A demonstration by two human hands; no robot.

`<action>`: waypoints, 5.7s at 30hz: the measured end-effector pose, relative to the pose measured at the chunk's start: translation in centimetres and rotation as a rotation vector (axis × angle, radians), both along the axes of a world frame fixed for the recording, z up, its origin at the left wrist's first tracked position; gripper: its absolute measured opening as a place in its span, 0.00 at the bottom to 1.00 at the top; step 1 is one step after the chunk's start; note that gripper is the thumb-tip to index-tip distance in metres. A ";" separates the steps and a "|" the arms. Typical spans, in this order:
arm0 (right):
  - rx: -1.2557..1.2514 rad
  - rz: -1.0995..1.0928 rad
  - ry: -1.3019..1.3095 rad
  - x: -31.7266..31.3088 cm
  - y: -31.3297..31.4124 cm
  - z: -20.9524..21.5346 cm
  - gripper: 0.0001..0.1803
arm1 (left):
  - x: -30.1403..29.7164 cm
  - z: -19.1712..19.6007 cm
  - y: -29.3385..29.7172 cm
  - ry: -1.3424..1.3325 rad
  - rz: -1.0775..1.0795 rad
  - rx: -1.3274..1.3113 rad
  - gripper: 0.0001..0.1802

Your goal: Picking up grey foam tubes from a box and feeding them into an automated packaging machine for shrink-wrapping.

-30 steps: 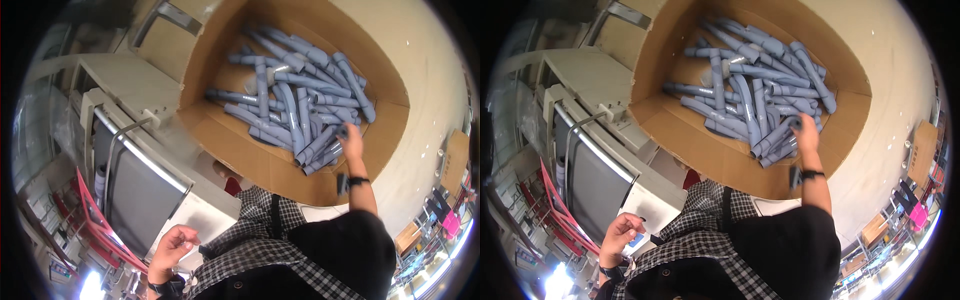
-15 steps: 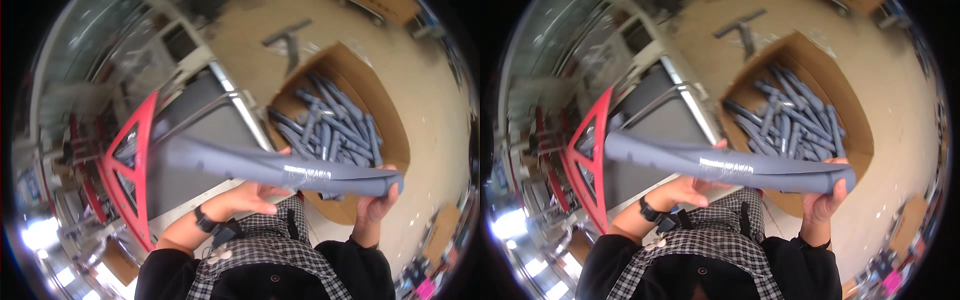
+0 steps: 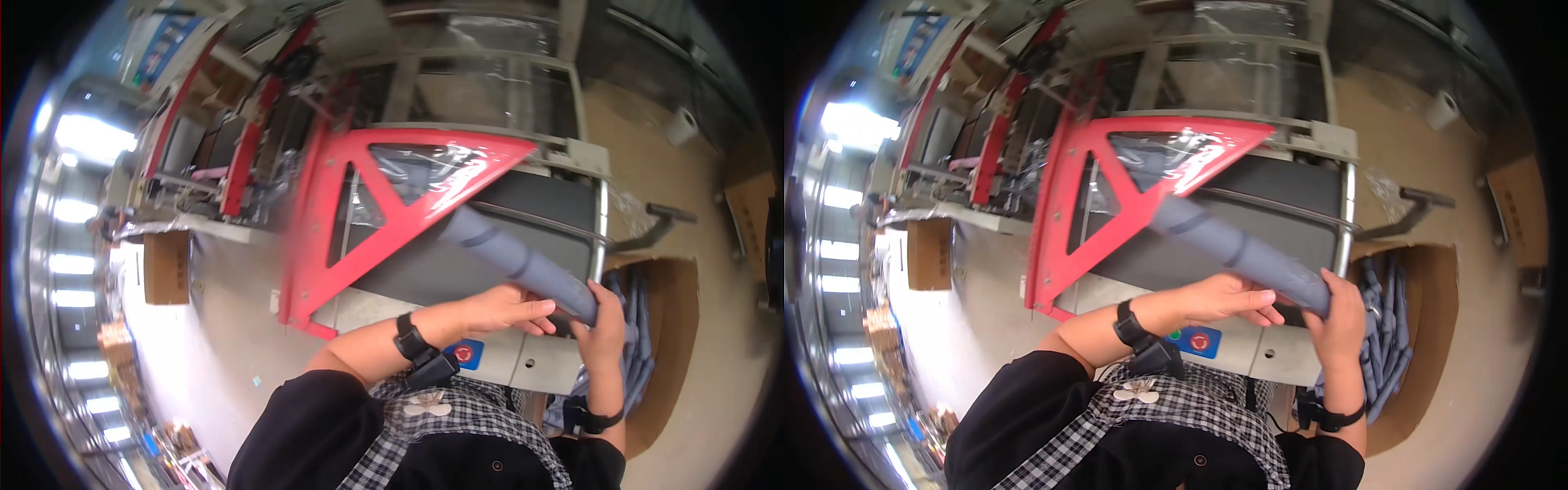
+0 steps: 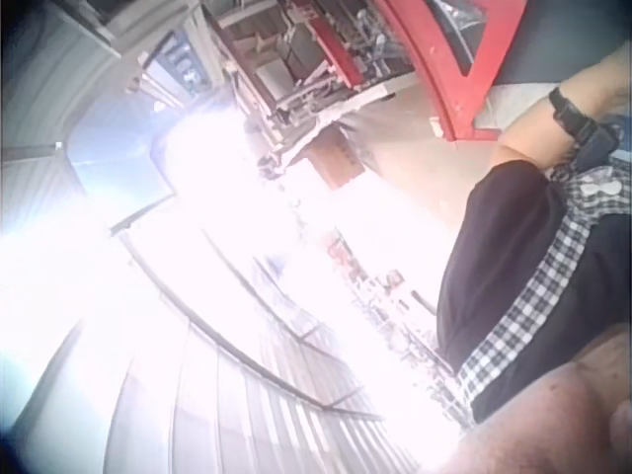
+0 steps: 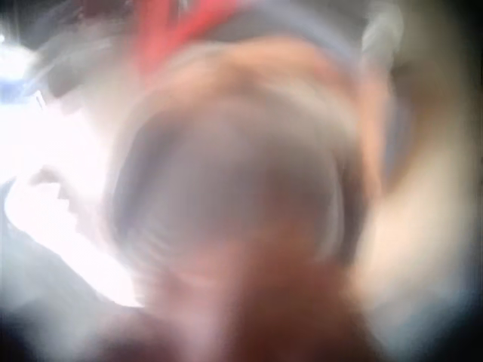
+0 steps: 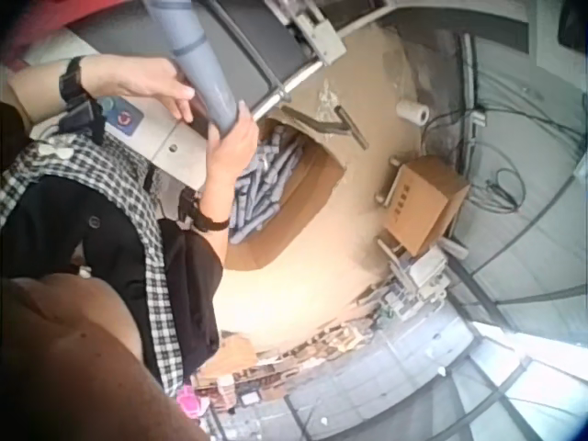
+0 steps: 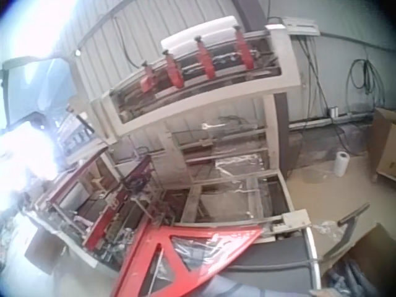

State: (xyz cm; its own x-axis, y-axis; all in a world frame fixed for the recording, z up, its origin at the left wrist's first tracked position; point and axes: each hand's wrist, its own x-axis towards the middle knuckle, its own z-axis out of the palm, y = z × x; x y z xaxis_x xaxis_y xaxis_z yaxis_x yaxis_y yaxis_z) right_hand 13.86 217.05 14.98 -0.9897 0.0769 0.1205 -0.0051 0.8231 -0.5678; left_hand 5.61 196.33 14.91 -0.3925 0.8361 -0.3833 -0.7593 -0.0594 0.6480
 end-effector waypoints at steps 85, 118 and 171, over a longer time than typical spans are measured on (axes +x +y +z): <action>-1.670 -0.961 -0.106 23.2 10.3 -3.2 0.38 | 10.9 -7.6 23.2 1.505 -0.702 0.144 0.44; 0.434 0.005 -0.077 -7.7 8.7 -4.8 0.35 | -12.0 -15.3 -45.9 0.445 0.486 -1.055 0.36; -0.547 -1.149 -1.221 34.9 14.3 -48.4 0.38 | 8.3 -4.6 12.7 0.049 -0.656 -0.780 0.19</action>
State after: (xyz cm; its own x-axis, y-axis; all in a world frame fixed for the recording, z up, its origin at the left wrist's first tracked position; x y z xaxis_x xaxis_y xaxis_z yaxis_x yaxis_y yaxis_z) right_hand 48.78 231.36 -33.39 0.0918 0.5102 -0.8551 0.9865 -0.1637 0.0082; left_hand 13.88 208.98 10.35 0.0234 0.4157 -0.9092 -0.4617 0.8112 0.3590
